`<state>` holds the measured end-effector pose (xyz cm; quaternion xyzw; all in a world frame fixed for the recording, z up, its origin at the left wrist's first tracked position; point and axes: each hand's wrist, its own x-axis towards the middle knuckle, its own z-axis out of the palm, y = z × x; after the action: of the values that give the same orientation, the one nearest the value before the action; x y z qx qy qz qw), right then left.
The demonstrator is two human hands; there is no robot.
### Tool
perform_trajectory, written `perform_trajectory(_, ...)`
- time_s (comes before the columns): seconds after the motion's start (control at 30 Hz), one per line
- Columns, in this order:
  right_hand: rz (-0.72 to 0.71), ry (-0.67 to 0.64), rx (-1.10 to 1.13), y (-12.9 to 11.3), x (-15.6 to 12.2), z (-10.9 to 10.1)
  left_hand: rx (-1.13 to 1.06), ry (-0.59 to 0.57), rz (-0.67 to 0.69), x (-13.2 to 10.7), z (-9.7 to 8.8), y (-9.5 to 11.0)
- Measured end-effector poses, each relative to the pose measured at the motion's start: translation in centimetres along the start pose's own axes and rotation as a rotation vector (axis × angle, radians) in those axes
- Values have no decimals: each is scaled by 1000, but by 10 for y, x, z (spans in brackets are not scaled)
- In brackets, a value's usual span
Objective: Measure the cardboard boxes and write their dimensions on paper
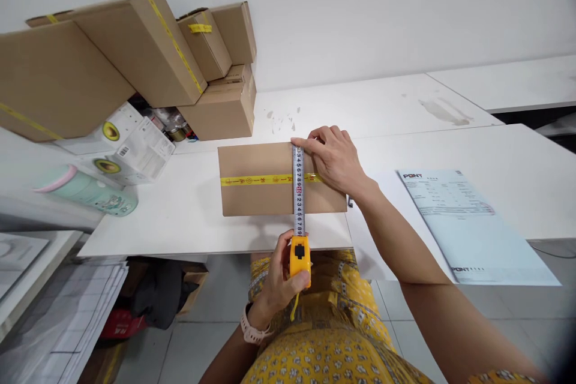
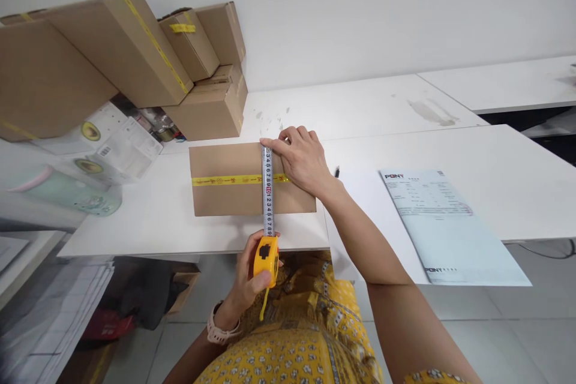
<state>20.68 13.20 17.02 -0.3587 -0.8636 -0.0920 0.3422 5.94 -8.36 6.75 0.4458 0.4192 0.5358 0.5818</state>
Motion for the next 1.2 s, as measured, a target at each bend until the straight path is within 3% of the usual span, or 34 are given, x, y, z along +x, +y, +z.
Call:
perform_trajectory(0.57, 4, 12, 0, 0, 0, 3, -3, -5, 28, 5, -1, -3)
perform_trajectory(0.77, 113, 34, 23, -6, -2, 0, -27, 14, 74, -7, -4, 4)
perform_trajectory(0.97, 41, 61, -20, -29, -46, 8, 59, 124, 259, -33, -7, 24)
perform_trajectory(1.1, 40, -2, -41, -49, -83, 27, 130, 83, 229, -36, -10, 23)
perform_trajectory(1.2, 170, 21, 100, -52, -95, 23, 199, 4, 160, -37, -16, 16)
